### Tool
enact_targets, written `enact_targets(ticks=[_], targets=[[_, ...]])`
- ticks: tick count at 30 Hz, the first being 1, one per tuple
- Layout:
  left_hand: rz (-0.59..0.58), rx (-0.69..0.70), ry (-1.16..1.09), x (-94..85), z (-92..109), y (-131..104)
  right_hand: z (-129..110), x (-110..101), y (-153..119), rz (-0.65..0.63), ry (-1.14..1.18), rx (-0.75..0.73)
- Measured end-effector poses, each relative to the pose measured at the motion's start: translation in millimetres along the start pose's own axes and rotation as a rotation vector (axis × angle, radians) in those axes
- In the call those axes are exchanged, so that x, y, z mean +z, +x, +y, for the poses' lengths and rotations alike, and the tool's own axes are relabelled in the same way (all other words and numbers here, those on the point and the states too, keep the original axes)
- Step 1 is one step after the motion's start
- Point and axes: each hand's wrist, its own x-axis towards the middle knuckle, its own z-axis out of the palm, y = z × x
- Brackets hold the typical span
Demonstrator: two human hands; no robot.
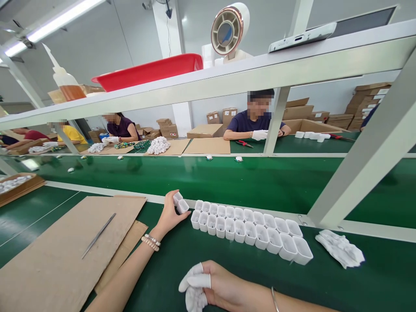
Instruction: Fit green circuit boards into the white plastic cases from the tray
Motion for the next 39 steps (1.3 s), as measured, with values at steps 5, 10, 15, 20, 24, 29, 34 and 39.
enact_targets(ticks=[5,10,15,20,24,29,34,39], targets=[[0.033,-0.05,-0.001,0.4,0.1,-0.3,2.3,-2.6,0.8,-0.009,0.013,-0.009],[0.051,-0.085,0.029,0.4,-0.6,0.2,4.3,-3.6,1.0,-0.017,0.002,-0.021],[0.08,-0.071,0.059,-0.3,1.1,1.1,2.9,-2.4,0.8,-0.01,-0.002,-0.019],[0.109,-0.105,0.085,-0.2,0.6,1.7,0.9,-0.1,-0.5,0.001,0.002,-0.022],[0.129,-0.117,0.112,-0.9,0.5,1.9,0.6,0.7,-0.3,0.005,-0.003,-0.015],[0.141,-0.103,0.169,-2.3,2.1,2.1,-0.3,1.9,-0.8,0.003,-0.014,-0.009],[0.131,-0.096,0.162,-2.2,2.4,2.6,-1.1,1.8,-0.2,0.011,-0.009,-0.004],[0.166,-0.155,0.132,-2.3,-0.7,3.4,1.3,-0.5,-0.1,-0.007,-0.004,-0.021]])
